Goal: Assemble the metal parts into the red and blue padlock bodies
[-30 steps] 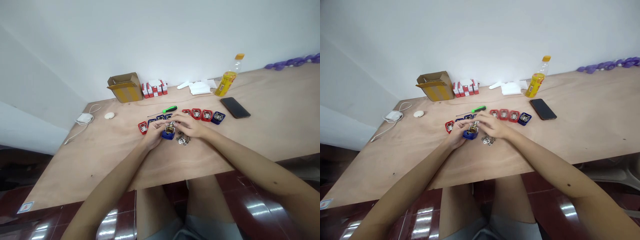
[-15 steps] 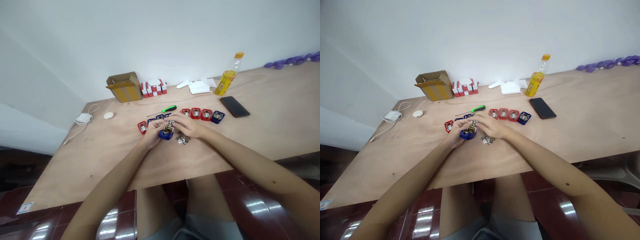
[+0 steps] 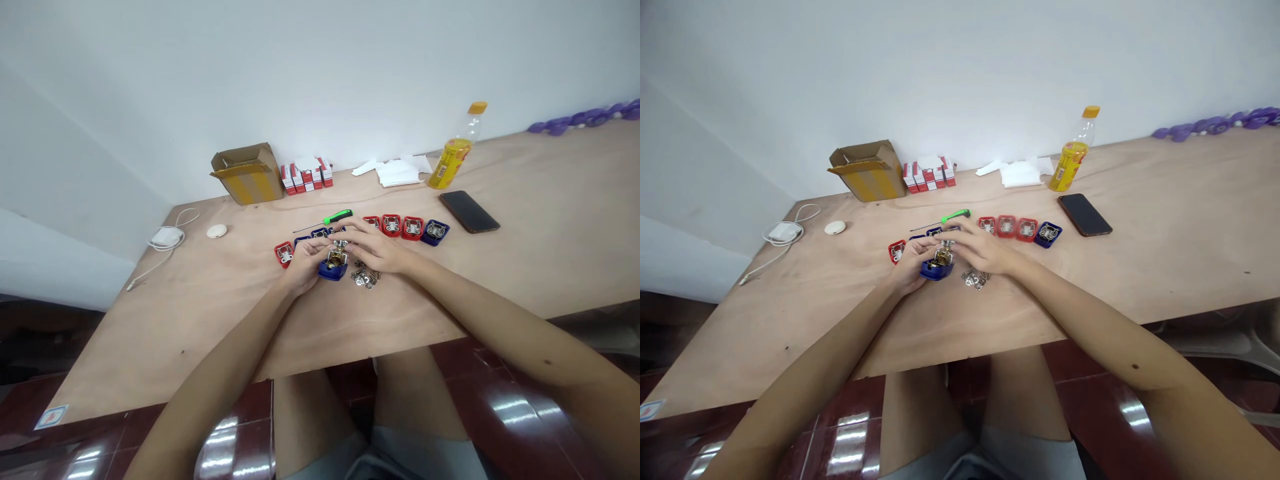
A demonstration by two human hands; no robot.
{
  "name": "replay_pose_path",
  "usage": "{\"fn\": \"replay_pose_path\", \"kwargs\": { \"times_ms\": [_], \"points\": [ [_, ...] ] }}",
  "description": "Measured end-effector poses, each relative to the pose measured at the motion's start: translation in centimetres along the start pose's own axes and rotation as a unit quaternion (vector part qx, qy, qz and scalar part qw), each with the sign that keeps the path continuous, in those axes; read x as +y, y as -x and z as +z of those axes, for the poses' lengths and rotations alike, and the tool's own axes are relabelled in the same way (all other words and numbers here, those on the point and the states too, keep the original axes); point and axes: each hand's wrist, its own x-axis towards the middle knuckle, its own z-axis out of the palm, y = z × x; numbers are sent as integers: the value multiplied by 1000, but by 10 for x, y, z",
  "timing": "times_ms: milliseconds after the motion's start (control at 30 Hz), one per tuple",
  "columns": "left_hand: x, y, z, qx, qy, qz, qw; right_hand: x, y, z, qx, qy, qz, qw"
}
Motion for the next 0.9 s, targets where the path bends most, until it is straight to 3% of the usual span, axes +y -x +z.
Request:
{"fn": "replay_pose_path", "kwargs": {
  "times_ms": [433, 900],
  "points": [
    [-2, -3, -3, 1, 11, -5, 1000, 1, 0, 2, 22, -1, -2, 1000],
    [-5, -3, -3, 2, 11, -6, 1000, 4, 1, 2, 4, 14, 1, 1000]
  ]
}}
